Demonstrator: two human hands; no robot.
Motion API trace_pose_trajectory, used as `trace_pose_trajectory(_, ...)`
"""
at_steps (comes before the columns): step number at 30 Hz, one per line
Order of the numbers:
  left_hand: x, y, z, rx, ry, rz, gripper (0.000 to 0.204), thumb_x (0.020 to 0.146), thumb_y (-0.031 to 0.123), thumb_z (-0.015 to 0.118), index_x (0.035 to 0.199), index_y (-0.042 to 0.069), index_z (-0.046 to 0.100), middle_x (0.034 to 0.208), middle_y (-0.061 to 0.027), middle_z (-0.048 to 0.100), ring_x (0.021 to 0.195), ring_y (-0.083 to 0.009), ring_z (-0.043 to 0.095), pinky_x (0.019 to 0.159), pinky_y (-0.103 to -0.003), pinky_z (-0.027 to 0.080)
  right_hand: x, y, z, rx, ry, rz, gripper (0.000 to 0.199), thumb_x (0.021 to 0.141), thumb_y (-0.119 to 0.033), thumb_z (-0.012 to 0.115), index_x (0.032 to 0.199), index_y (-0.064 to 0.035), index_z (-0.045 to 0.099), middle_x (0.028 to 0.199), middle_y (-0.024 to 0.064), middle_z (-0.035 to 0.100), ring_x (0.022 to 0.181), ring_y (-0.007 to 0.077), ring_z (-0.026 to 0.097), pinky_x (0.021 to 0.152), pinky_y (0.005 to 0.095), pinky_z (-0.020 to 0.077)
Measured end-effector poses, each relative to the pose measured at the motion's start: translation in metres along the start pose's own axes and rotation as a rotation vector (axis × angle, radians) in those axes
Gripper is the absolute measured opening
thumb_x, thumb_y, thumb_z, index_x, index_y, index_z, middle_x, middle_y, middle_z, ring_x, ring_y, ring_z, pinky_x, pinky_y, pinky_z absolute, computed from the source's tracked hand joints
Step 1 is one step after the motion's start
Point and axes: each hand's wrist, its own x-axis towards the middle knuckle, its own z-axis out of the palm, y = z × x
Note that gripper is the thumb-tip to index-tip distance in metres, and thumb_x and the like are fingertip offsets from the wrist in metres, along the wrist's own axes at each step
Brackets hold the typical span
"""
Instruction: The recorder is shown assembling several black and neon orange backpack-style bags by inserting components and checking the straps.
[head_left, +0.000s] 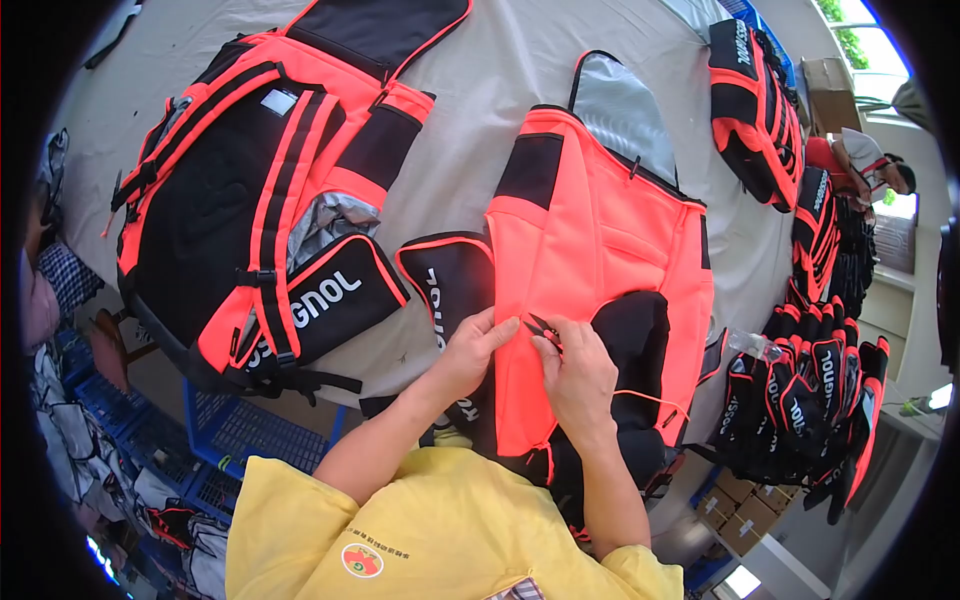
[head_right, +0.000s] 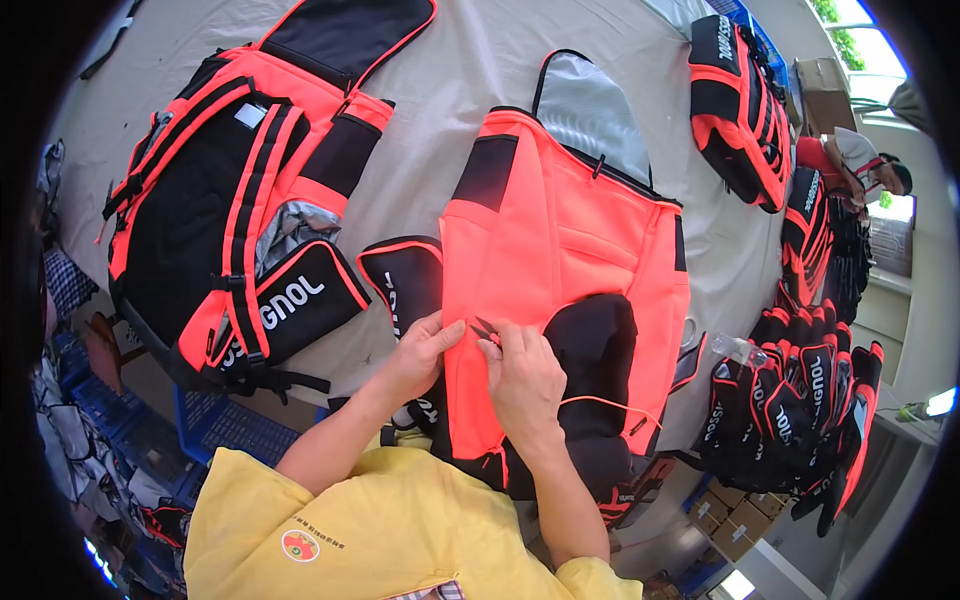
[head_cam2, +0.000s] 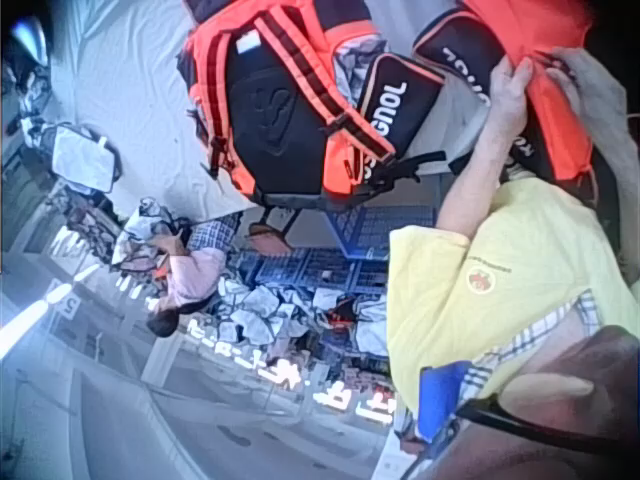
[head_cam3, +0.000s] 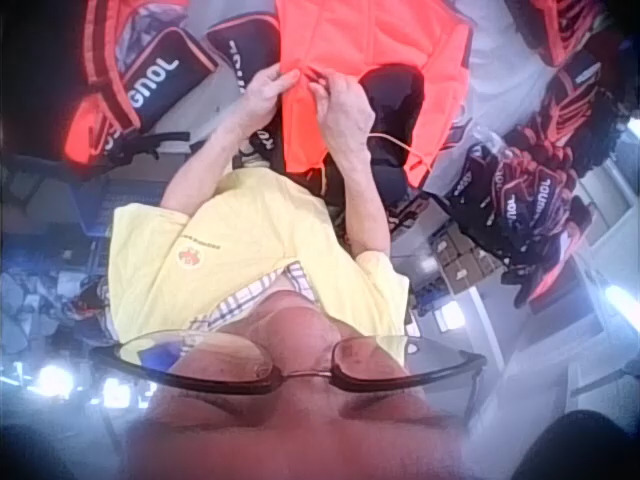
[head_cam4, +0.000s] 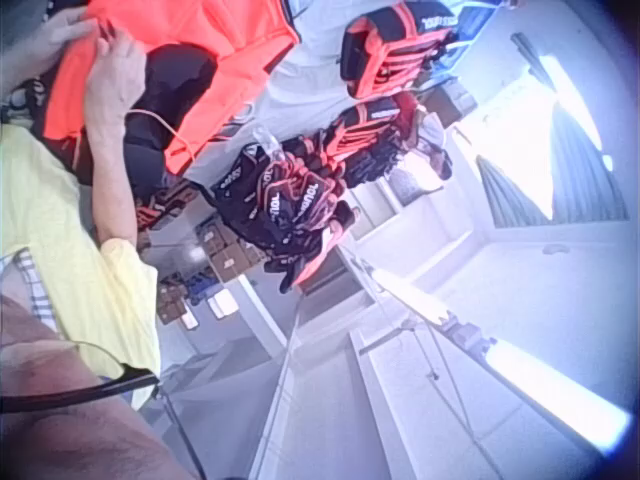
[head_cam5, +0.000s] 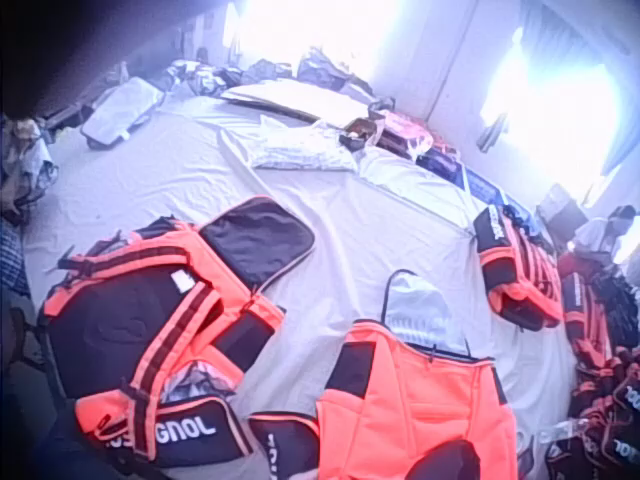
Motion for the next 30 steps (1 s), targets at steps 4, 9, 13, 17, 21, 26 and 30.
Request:
trace_pose_trajectory(4,0.004,-0.011,0.001,-0.056,-0.011,0.020,0.035,0.111,0.018,0.060,0.140,-0.001,0.062,0.135,-0.0076,0.071,0.121,-0.0142,0.066,0.108,-0.033,0.050,-0.011,0.011,0.002,0.077,0.011,0.058,0.026,0.095,-0.013,0.079,0.115,-0.0021,0.067,0.093,0.0120,0.068,0.081,0.0281,0.071,0.071,0.0383,0.0565)
trace_pose_trajectory(9,0.000,-0.004,-0.005,0.102,0.092,0.055,0.034,0.110,0.016,0.059,0.140,0.000,0.062,0.138,-0.0097,0.070,0.123,-0.0182,0.066,0.110,-0.037,0.050,-0.051,0.024,-0.018,0.223,0.110,0.213,0.029,0.096,-0.014,0.079,0.119,-0.0012,0.067,0.095,0.0125,0.068,0.081,0.0251,0.073,0.070,0.0361,0.0581)
trace_pose_trajectory(13,0.000,0.000,-0.009,0.218,0.115,0.038,0.039,0.111,0.019,0.059,0.145,0.000,0.058,0.143,-0.0109,0.066,0.130,-0.0225,0.064,0.115,-0.041,0.049,-0.103,0.054,-0.053,0.342,0.217,0.290,0.032,0.096,-0.015,0.080,0.122,-0.0021,0.067,0.096,0.0115,0.068,0.080,0.0227,0.072,0.071,0.0341,0.0576)
trace_pose_trajectory(17,0.008,0.000,-0.007,0.280,0.111,0.024,0.044,0.111,0.021,0.059,0.149,0.001,0.054,0.146,-0.0118,0.064,0.135,-0.0260,0.060,0.119,-0.045,0.045,-0.180,0.100,-0.099,0.454,0.410,0.624,0.031,0.098,-0.016,0.079,0.124,-0.0016,0.067,0.101,0.0072,0.072,0.083,0.0111,0.068,0.079,0.0287,0.0564)
trace_pose_trajectory(21,0.018,0.011,-0.042,0.322,0.078,-0.066,0.045,0.112,0.028,0.057,0.149,0.001,0.054,0.148,-0.0130,0.062,0.139,-0.0283,0.057,0.120,-0.047,0.044,-0.290,0.153,-0.117,0.646,0.739,0.799,0.033,0.098,-0.021,0.080,0.122,-0.0019,0.068,0.100,0.0056,0.075,0.089,0.0105,0.069,0.083,0.0274,0.0564)
trace_pose_trajectory(26,0.024,0.008,-0.047,0.299,0.138,-0.113,0.044,0.113,0.030,0.054,0.145,0.001,0.058,0.147,-0.0150,0.064,0.137,-0.0313,0.060,0.119,-0.047,0.046,-0.442,0.202,-0.109,0.522,0.871,1.117,0.036,0.096,-0.027,0.083,0.119,-0.0022,0.071,0.092,-0.0006,0.069,0.082,0.0063,0.060,0.077,0.0249,0.0517)
trace_pose_trajectory(30,0.020,-0.005,-0.049,0.441,0.224,0.058,0.040,0.113,0.026,0.055,0.143,0.000,0.060,0.142,-0.0146,0.068,0.128,-0.0288,0.067,0.115,-0.043,0.052,-0.531,0.239,-0.058,0.566,0.796,1.335,0.034,0.096,-0.029,0.082,0.115,-0.0026,0.074,0.084,-0.0038,0.065,0.074,0.0039,0.052,0.067,0.0243,0.0463)
